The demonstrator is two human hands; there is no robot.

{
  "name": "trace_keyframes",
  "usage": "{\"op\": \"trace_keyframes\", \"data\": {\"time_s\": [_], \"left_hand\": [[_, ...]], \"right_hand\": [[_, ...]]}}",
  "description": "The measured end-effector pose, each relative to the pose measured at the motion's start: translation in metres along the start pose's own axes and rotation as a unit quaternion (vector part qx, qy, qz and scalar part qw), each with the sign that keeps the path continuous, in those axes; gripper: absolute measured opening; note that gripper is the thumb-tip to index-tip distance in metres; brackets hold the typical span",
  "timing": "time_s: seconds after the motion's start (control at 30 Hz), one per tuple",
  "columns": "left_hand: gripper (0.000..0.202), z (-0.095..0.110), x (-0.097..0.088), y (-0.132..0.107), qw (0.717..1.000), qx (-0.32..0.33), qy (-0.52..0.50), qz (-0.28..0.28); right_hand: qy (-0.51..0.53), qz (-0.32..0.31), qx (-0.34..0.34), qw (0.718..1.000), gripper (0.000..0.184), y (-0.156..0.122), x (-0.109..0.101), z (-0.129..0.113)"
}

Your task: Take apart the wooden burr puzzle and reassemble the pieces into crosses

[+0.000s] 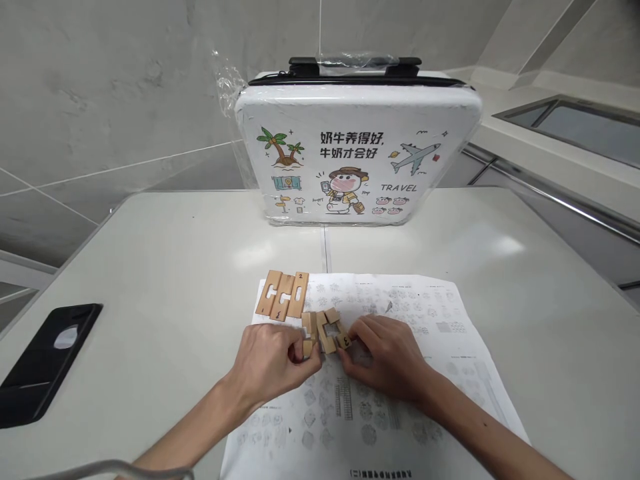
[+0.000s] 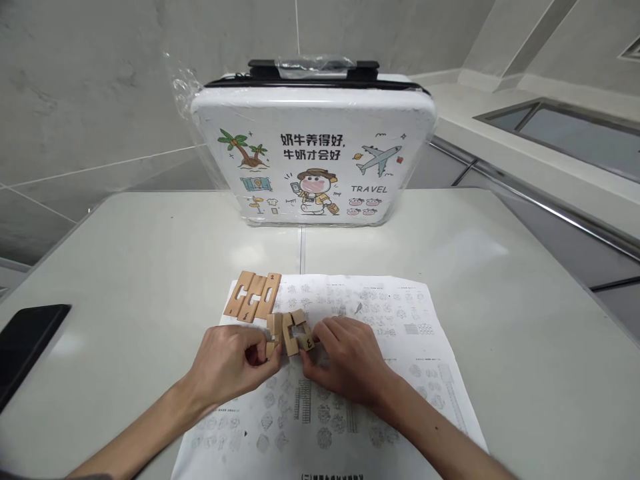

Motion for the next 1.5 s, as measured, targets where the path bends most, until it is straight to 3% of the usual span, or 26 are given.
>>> {"op": "trace_keyframes", "data": {"time_s": [0.27,0.43,0.57,0.67,0.97,1.17,1.5], "left_hand": [[0.045,-0.001,0.000,-0.001,0.999,0.030,-0.014,-0.007],[0.017,-0.003,-0.011,0.003,0.992,0.107,-0.014,0.071],[0.061,-0.005,-0.010,0.006,0.987,0.156,-0.008,0.034],[0.071,-0.006,-0.005,0.006,0.984,0.176,-0.009,-0.010],[0.044,0.001,-0.005,0.006,0.976,0.214,0.013,-0.044],[0.041,0.000,-0.003,0.002,0.977,0.212,0.023,-0.020],[0.012,-0.009,-0.021,0.006,0.958,0.287,0.006,-0.029]], "right_hand": [[0.009,-0.027,-0.014,0.999,0.017,0.000,0.000,-0.002],[0.016,-0.031,-0.013,0.999,0.014,0.000,-0.001,-0.002],[0.025,-0.035,-0.035,0.998,0.010,0.000,-0.002,-0.003],[0.031,-0.040,-0.057,0.997,0.012,0.001,-0.002,-0.005],[0.036,-0.042,-0.051,0.997,0.012,0.001,0.002,-0.002],[0.044,-0.048,-0.049,0.997,0.015,0.000,0.003,-0.001],[0.046,-0.054,-0.047,0.996,0.016,0.000,0.003,0.001]]}}
Point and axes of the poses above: each hand's wrist, its own y-axis towards the middle knuckle, its own x-axis out of the palm, z = x × y, the point moved 2 cm from there along y, towards the middle knuckle, and after that the axes turned 11 degrees about -z, right-handed, at the moved point
